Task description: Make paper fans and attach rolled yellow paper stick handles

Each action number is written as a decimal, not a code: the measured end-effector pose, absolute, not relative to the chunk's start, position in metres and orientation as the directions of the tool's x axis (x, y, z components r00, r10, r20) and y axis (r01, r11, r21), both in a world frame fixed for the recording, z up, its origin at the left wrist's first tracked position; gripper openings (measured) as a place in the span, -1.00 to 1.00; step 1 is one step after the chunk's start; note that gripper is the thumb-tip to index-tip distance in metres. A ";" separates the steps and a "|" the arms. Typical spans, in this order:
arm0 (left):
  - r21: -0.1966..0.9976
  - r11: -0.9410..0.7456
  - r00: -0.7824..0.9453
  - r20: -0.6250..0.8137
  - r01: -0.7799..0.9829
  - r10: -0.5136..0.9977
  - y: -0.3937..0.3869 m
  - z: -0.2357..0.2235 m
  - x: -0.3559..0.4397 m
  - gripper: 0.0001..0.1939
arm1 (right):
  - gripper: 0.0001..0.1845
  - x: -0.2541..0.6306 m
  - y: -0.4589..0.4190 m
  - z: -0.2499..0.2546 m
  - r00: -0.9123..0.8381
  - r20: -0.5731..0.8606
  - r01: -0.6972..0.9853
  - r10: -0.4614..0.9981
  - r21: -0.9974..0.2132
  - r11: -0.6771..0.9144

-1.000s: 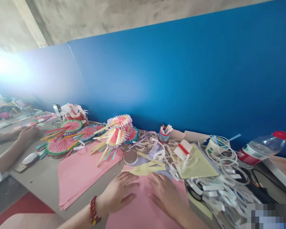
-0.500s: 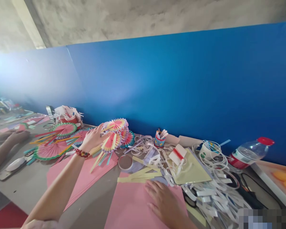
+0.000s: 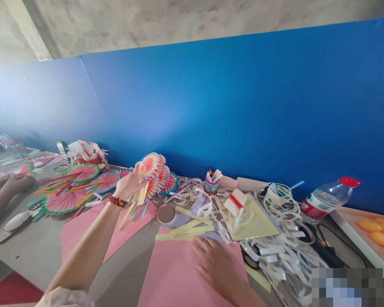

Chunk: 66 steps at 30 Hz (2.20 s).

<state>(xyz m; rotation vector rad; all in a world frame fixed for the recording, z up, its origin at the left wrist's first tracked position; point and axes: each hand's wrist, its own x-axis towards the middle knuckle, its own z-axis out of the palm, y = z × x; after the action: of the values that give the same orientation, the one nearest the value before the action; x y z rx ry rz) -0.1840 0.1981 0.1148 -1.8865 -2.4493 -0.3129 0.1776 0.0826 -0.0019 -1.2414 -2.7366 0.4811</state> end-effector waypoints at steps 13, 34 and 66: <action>0.408 0.054 -0.246 0.434 0.911 0.867 0.200 0.085 -0.188 -0.33 | -0.50 0.173 0.077 0.013 -0.648 0.009 0.728 0.762 -0.286 0.623; 0.868 -0.491 -0.258 0.491 0.071 0.832 0.137 0.058 -0.044 -0.20 | -0.48 0.099 0.129 0.042 -0.360 0.315 0.242 0.878 -0.877 0.414; 0.445 -0.007 -0.146 0.309 0.895 0.940 0.149 0.040 -0.248 -0.34 | -0.53 0.167 0.120 0.035 -0.093 0.287 0.258 0.954 -0.918 0.301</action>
<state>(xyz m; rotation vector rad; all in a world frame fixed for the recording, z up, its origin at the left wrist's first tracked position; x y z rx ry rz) -0.2481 0.1492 0.0397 -2.1028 -2.2672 -0.9013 0.1668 0.1198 0.0354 -1.1431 -1.5732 0.8762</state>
